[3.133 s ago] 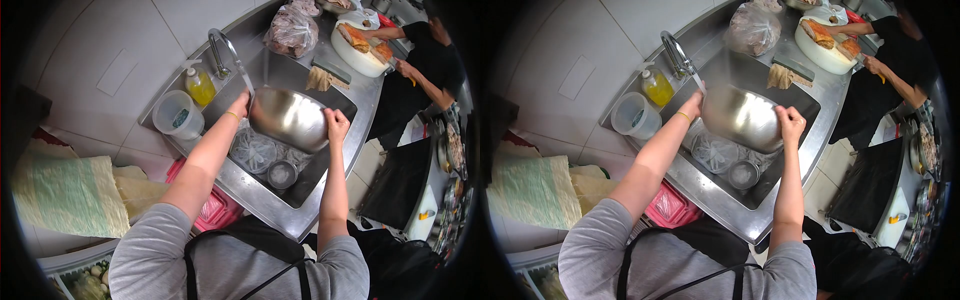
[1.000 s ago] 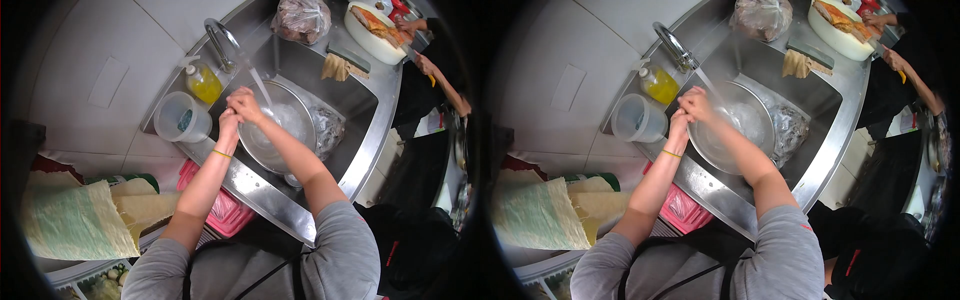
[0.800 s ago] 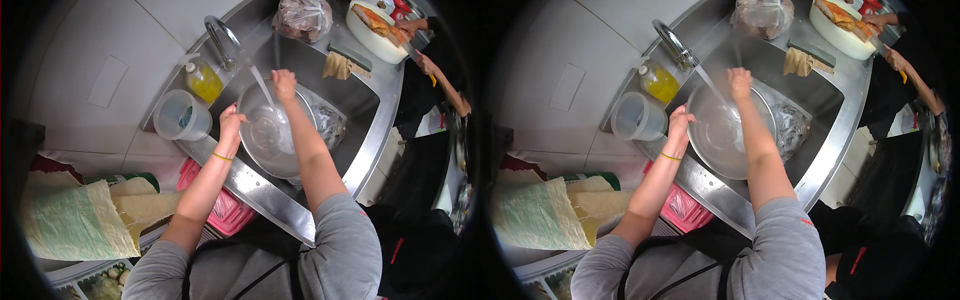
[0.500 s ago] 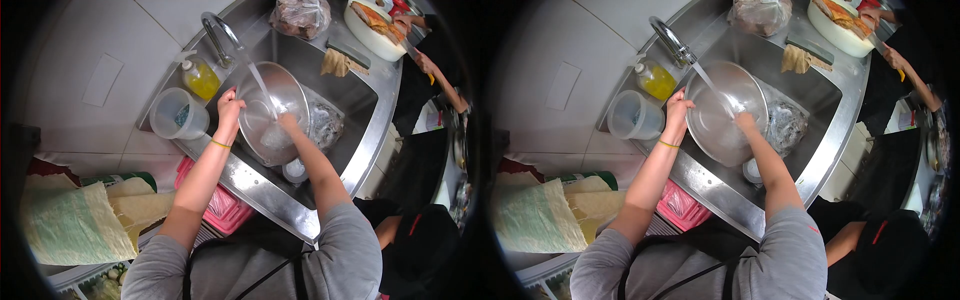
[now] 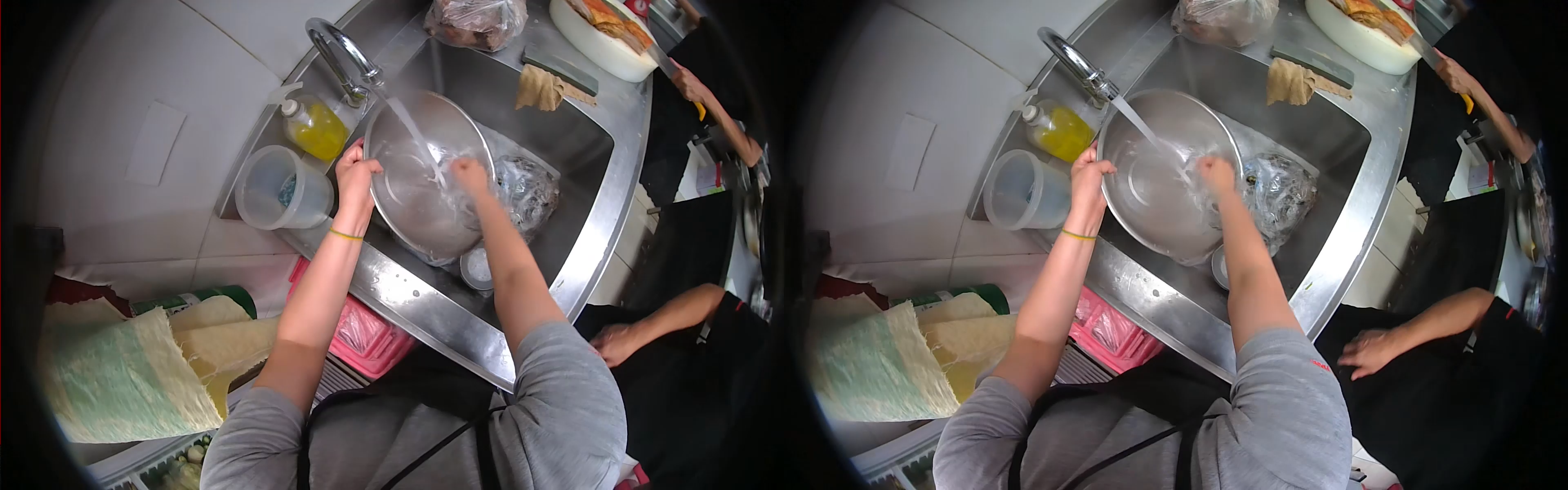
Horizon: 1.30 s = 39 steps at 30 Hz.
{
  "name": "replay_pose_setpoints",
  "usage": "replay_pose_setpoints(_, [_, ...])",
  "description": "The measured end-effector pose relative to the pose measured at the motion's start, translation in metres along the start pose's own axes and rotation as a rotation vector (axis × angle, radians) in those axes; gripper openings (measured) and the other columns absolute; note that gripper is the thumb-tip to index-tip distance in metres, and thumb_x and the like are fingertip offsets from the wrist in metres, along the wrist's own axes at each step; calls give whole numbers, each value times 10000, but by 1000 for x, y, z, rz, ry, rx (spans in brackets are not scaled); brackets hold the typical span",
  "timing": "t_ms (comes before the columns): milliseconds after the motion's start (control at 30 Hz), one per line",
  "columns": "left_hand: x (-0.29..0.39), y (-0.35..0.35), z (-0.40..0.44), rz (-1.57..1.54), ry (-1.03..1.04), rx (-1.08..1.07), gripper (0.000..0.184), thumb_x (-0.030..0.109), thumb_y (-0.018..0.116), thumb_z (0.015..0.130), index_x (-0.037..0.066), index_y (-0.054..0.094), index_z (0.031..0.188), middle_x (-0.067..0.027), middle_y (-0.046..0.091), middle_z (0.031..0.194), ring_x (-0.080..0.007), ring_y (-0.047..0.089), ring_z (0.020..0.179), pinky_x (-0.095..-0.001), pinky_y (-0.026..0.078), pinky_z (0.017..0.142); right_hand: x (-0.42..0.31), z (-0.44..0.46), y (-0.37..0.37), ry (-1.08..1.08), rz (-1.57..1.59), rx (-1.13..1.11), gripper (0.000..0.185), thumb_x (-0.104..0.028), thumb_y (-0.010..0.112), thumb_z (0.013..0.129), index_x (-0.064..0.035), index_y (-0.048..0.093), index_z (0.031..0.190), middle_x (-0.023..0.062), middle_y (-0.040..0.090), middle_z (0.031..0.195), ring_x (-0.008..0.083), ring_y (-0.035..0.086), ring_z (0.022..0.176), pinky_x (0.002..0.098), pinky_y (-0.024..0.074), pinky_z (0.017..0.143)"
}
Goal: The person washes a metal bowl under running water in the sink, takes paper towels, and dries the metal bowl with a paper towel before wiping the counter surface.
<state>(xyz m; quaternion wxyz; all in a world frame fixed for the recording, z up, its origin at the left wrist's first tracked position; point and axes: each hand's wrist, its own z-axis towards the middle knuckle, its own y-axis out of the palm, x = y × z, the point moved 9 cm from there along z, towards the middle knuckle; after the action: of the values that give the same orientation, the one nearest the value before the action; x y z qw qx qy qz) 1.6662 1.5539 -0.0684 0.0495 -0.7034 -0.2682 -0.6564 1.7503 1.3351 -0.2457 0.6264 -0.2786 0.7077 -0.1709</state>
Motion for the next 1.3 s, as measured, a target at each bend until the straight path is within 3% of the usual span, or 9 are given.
replay_pose_setpoints(67, [-18, -2, 22, 82, 96, -5, 268, -113, 517, 485, 43, 299, 481, -124, 514, 1076, -163, 486, 910, -232, 351, 664, 79, -3, 96, 172, 246, -293, 235, -164, 469, 824, -3, 639, 833, 96, 641, 785, 167, 604, 736, 278, 467, 656])
replay_pose_setpoints(300, [-26, 28, 37, 267, 178, -36, 267, -76, 533, 450, 38, 294, 488, -148, 503, 1064, -199, 473, 948, -253, 353, 683, -108, -124, 58, 52, 846, -442, 332, -335, 488, 853, -15, 562, 898, 176, 605, 867, 273, 580, 750, 377, 436, 681])
replay_pose_setpoints(367, [-39, 28, 53, 312, 189, -13, 226, -62, 536, 461, 26, 330, 490, -157, 509, 1055, -218, 487, 935, -272, 368, 689, -132, -151, 2, -274, 239, 53, 290, -315, 497, 851, -31, 551, 879, 188, 591, 772, 337, 562, 666, 400, 427, 614])
replay_pose_setpoints(567, [-23, 71, 58, 682, 197, 89, 91, 55, 548, 576, 14, 532, 655, -174, 544, 1012, -306, 520, 922, -346, 409, 756, -119, -135, -51, -139, 269, 393, 232, -254, 495, 846, -51, 520, 737, 181, 508, 591, 397, 492, 573, 457, 356, 502])
replay_pose_setpoints(700, [12, 96, 37, 970, 249, -50, 268, 238, 507, 823, 19, 556, 970, -171, 576, 996, -328, 516, 998, -392, 398, 840, -112, -112, -84, -106, 425, 583, 321, -280, 516, 840, -31, 507, 638, 119, 474, 515, 246, 460, 471, 375, 346, 473])
replay_pose_setpoints(767, [23, 115, 14, 1108, 926, -307, 264, 183, 477, 838, 33, 550, 1043, -165, 540, 1104, -322, 468, 1078, -375, 364, 906, -97, -102, -90, -18, 718, 507, 406, -322, 542, 834, -12, 504, 575, -19, 391, 487, 74, 339, 503, 268, 306, 461])
replay_pose_setpoints(833, [38, 113, 2, 1219, 968, -337, 283, 159, 456, 846, 27, 537, 1084, -159, 512, 1154, -317, 449, 1105, -359, 347, 937, -56, -78, -76, 23, 789, 467, 393, -320, 542, 842, -14, 530, 596, -52, 378, 531, 62, 315, 533, 239, 292, 478])
replay_pose_setpoints(1033, [28, 61, 42, 1002, 454, -214, 298, 210, 485, 817, 39, 567, 1046, -173, 531, 1117, -307, 478, 1066, -322, 376, 901, -18, -89, -96, 160, 1223, 363, 300, -310, 565, 837, -61, 575, 669, -41, 507, 671, 68, 423, 615, 221, 342, 582])
replay_pose_setpoints(1300, [-88, 29, 23, 603, -393, -335, 772, 499, 533, 752, -97, 376, 1217, -202, 479, 1186, -250, 471, 1095, -304, 352, 917, -17, -123, -149, 138, 753, 216, 314, -312, 613, 795, -20, 633, 679, -55, 495, 575, 39, 415, 559, 229, 334, 503])
